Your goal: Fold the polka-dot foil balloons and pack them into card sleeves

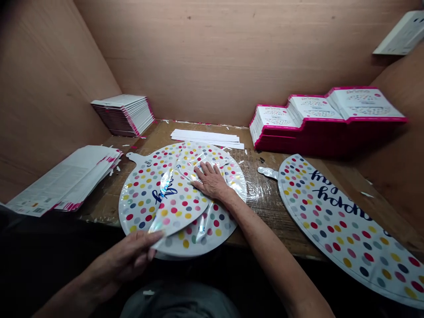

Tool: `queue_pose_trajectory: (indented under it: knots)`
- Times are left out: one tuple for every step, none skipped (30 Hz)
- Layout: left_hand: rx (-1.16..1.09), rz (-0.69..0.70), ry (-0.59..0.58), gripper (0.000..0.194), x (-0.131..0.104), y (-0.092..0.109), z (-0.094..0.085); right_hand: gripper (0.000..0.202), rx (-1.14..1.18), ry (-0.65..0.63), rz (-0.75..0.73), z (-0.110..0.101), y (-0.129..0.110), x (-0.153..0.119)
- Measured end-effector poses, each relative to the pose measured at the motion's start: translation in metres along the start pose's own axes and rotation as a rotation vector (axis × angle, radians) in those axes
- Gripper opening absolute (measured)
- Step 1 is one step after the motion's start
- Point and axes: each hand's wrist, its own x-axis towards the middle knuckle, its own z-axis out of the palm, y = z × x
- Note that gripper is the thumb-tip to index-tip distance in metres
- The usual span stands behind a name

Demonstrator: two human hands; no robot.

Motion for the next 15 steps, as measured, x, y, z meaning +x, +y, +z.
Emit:
queue_pose_trajectory:
  knots:
    - [-0.101, 0.011, -0.026, 0.054, -0.004, 0.014, 0.002, 0.066, 0.048, -0.023, 0.006, -0.006, 0.002, -0.002]
    - [-0.184, 0.035, -0.033, 0.05, -0.008, 0.029, 0.005, 0.066, 0.12, -0.036, 0.024, -0.014, 0.003, -0.008]
    - [-0.248, 0.063, -0.033, 0.046, -0.01, 0.042, 0.008, 0.066, 0.213, -0.023, 0.047, -0.024, 0.003, -0.017]
    - [-0.291, 0.092, -0.036, 0.043, -0.011, 0.055, 0.011, 0.067, 0.315, 0.026, 0.06, -0.034, 0.002, -0.031]
    - [-0.318, 0.117, -0.04, 0.041, -0.012, 0.065, 0.013, 0.07, 0.415, 0.102, 0.061, -0.043, -0.002, -0.048]
    - [-0.33, 0.139, -0.044, 0.04, -0.012, 0.073, 0.015, 0.073, 0.493, 0.218, 0.032, -0.051, -0.007, -0.068]
    - [-0.319, 0.16, -0.045, 0.04, -0.013, 0.079, 0.016, 0.076, 0.524, 0.321, -0.046, -0.055, -0.015, -0.089]
    - [-0.27, 0.18, -0.046, 0.043, -0.014, 0.083, 0.015, 0.081, 0.518, 0.371, -0.124, -0.056, -0.024, -0.11]
    - [-0.175, 0.195, -0.052, 0.048, -0.014, 0.085, 0.012, 0.088, 0.482, 0.426, -0.161, -0.052, -0.033, -0.128]
    - [-0.032, 0.208, -0.044, 0.055, -0.014, 0.085, 0.008, 0.092, 0.419, 0.518, -0.171, -0.045, -0.042, -0.142]
    - [0.151, 0.225, 0.008, 0.063, -0.012, 0.085, 0.002, 0.086, 0.347, 0.626, -0.164, -0.035, -0.049, -0.153]
    - [0.349, 0.26, 0.12, 0.07, -0.009, 0.085, -0.005, 0.079, 0.294, 0.683, -0.146, -0.023, -0.054, -0.159]
    - [0.539, 0.321, 0.282, 0.073, -0.002, 0.084, -0.013, 0.074, 0.256, 0.719, -0.138, -0.012, -0.057, -0.163]
    - [0.695, 0.421, 0.461, 0.073, 0.007, 0.084, -0.021, 0.07, 0.233, 0.726, -0.139, -0.001, -0.058, -0.164]
    - [0.806, 0.557, 0.612, 0.069, 0.018, 0.083, -0.028, 0.067, 0.224, 0.709, -0.149, 0.007, -0.057, -0.164]
